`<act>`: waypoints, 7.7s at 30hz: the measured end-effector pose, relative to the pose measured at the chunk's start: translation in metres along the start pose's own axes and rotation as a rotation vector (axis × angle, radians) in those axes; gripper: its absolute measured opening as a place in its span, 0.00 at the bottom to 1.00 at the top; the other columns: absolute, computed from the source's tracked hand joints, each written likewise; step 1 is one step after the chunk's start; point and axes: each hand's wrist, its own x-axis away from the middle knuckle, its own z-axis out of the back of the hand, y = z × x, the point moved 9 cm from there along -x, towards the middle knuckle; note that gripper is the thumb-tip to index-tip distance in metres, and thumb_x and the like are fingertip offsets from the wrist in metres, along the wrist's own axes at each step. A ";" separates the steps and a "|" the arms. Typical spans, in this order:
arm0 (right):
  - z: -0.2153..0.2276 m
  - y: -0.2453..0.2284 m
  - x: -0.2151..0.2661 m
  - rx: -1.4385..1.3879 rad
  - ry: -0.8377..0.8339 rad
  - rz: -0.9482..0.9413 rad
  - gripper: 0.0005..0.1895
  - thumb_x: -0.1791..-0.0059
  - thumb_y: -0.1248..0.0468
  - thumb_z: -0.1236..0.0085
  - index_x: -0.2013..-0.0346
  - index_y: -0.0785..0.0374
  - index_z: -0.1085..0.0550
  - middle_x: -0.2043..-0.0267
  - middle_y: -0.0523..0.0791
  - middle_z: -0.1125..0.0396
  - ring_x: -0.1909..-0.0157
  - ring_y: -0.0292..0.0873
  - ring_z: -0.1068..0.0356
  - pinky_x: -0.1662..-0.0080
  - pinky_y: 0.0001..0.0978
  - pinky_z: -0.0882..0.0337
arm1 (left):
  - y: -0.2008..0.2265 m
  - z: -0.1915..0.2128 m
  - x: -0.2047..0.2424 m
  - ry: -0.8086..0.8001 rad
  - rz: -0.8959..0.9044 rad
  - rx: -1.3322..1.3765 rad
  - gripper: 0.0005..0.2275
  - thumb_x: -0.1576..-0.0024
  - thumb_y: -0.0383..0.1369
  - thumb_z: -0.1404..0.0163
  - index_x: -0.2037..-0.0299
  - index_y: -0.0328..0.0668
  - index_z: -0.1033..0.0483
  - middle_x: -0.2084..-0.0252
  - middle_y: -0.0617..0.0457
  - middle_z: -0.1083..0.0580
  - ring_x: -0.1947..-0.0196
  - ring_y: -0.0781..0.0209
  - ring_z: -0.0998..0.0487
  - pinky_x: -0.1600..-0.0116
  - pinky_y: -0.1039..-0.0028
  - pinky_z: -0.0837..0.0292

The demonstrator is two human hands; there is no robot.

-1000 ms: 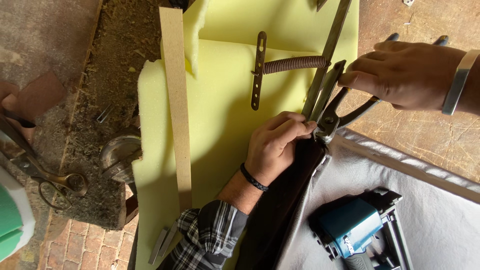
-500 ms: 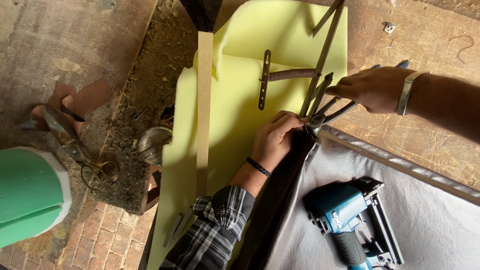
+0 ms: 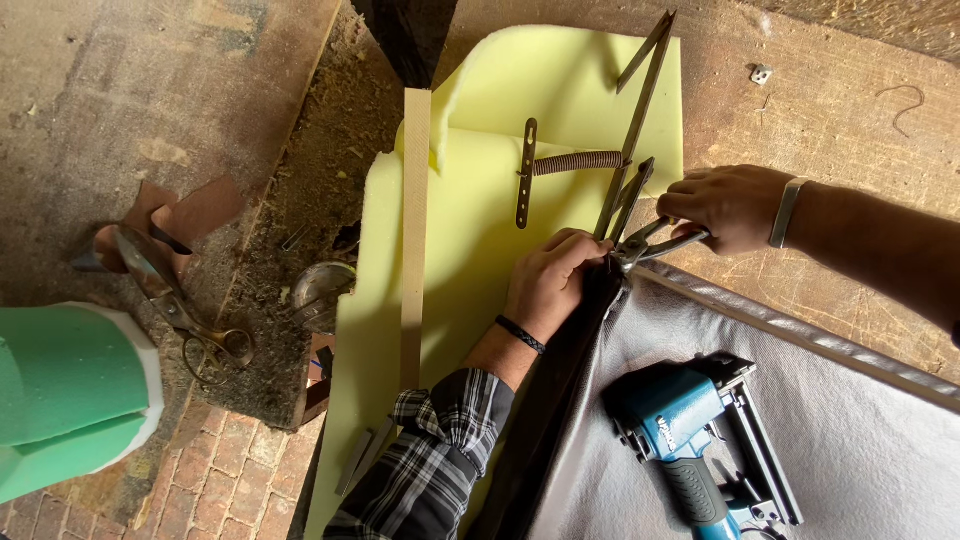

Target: The person staples brown fabric onto a foam-covered wooden frame using a pneumatic staple gun. They trim excess fabric with shears, fold edges, and secure the material along the frame edges. The finished upholstered panel is lifted and placed on the floor.

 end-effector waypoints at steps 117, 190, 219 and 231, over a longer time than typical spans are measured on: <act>-0.059 -0.563 0.289 -1.034 0.494 -1.249 0.24 0.58 0.52 0.30 0.59 0.67 0.27 0.69 0.52 0.25 0.69 0.46 0.24 0.66 0.42 0.24 | 0.095 0.132 0.388 -0.476 0.457 -0.272 0.19 0.49 0.41 0.36 0.55 0.35 0.20 0.61 0.41 0.18 0.62 0.51 0.16 0.58 0.66 0.22; 0.079 -0.240 0.137 -0.488 -0.002 -0.908 0.15 0.50 0.54 0.36 0.60 0.63 0.21 0.69 0.49 0.22 0.74 0.41 0.23 0.68 0.34 0.20 | -0.008 0.009 0.166 -0.103 0.869 0.489 0.12 0.51 0.39 0.35 0.69 0.36 0.15 0.68 0.49 0.17 0.67 0.61 0.18 0.58 0.73 0.24; 0.053 -0.280 0.145 -0.443 -0.067 -0.952 0.19 0.49 0.51 0.39 0.62 0.67 0.22 0.72 0.51 0.23 0.77 0.42 0.24 0.71 0.35 0.20 | 0.005 0.043 0.252 0.074 0.768 0.373 0.14 0.51 0.42 0.35 0.79 0.38 0.18 0.84 0.56 0.25 0.82 0.69 0.25 0.75 0.76 0.32; 0.042 -0.296 0.148 -0.465 -0.075 -0.943 0.23 0.50 0.46 0.38 0.61 0.66 0.22 0.71 0.50 0.22 0.76 0.41 0.23 0.68 0.36 0.20 | 0.046 0.064 0.244 -0.368 0.557 -0.136 0.20 0.44 0.54 0.44 0.72 0.45 0.17 0.83 0.55 0.24 0.84 0.64 0.25 0.78 0.71 0.30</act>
